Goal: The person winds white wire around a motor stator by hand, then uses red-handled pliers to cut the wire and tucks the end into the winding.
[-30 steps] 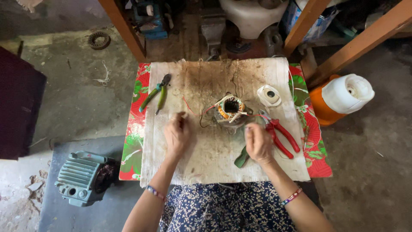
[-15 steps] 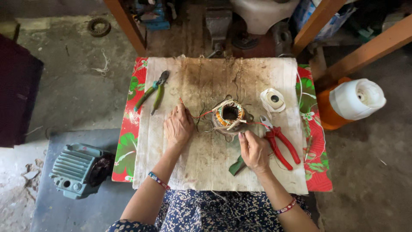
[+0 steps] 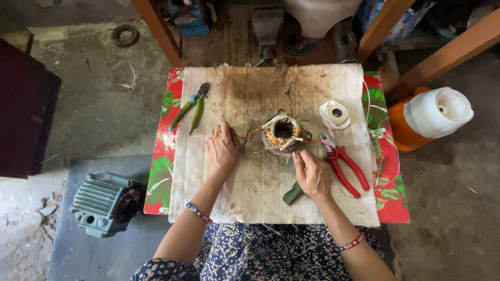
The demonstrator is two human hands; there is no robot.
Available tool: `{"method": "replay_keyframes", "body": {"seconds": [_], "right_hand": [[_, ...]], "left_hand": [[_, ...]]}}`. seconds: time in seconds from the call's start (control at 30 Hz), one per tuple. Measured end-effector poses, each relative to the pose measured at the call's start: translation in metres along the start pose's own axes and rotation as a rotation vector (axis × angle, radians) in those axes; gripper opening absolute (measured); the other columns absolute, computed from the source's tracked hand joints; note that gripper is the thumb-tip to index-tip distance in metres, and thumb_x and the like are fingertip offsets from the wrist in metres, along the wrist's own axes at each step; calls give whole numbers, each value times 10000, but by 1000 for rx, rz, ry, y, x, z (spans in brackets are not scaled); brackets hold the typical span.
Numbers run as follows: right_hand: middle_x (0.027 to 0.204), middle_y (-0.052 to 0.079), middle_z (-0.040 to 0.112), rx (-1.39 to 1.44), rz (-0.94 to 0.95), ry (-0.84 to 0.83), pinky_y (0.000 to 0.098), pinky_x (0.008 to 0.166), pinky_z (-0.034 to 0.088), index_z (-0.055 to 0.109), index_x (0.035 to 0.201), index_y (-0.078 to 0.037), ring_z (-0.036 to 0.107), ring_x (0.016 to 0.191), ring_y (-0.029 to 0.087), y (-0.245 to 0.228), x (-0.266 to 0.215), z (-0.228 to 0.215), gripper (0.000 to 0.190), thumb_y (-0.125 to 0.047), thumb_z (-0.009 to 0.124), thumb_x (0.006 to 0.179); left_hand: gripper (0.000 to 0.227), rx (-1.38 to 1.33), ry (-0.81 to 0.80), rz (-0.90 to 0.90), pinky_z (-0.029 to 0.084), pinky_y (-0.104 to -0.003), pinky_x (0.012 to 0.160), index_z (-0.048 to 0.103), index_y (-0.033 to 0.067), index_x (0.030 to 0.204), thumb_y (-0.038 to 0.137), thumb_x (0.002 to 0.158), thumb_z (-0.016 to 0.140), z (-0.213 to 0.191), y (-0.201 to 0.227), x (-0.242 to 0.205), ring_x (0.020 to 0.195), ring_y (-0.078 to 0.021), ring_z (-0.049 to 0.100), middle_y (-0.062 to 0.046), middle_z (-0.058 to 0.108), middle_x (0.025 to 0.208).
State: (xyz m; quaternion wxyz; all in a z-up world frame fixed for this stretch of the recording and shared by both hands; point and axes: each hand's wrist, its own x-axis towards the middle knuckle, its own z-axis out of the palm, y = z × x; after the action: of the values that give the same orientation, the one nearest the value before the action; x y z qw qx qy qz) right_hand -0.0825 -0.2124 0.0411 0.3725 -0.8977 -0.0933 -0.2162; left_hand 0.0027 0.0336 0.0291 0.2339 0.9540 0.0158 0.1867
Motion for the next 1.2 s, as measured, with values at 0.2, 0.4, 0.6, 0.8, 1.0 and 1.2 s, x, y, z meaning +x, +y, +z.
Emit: {"method": "replay_keyframes", "body": {"seconds": [0.2,0.4,0.6,0.8,1.0,1.2], "right_hand": [[700,148,601,8,-6,-2,413,491,421,543,848,-34,596,536,306,-4,1,1,261,-209,603,1032],[723,147,625,-20,-41,26,417,507,441,570,881,-43,621,566,317,-3,-1,1,232,-213,601,1035],[721,160,619,-24,-22,13,432,510,441,551,852,-40,623,581,341,0,-1,3,257,-214,611,1031],[706,159,607,6,-23,14,422,492,433,541,843,-38,613,557,332,0,0,2,258,-206,609,1027],[695,148,610,-7,-23,10,419,495,437,543,844,-42,615,544,313,0,-1,3,264,-216,607,1032],[707,136,631,-53,-31,15,424,494,446,556,852,-52,624,550,316,3,-3,4,266,-240,588,1038]], "left_hand": [[196,14,6,25,499,-549,713,577,31,1031,214,962,560,-5,0,-3,873,-415,656,-206,661,943],[202,11,22,18,501,-552,730,579,33,1035,224,978,551,-4,2,-5,891,-411,654,-203,662,952],[214,14,25,28,499,-553,718,582,24,1048,227,984,555,-1,0,-3,882,-416,652,-206,660,945],[204,21,36,38,504,-548,715,584,23,1022,219,967,570,2,-2,-3,873,-414,651,-207,661,929],[198,21,54,47,503,-549,698,585,29,1028,220,979,568,2,-3,-4,873,-410,658,-200,663,920],[200,18,23,43,507,-541,692,576,23,1033,213,975,561,2,-4,-5,852,-408,659,-207,657,923]]}}
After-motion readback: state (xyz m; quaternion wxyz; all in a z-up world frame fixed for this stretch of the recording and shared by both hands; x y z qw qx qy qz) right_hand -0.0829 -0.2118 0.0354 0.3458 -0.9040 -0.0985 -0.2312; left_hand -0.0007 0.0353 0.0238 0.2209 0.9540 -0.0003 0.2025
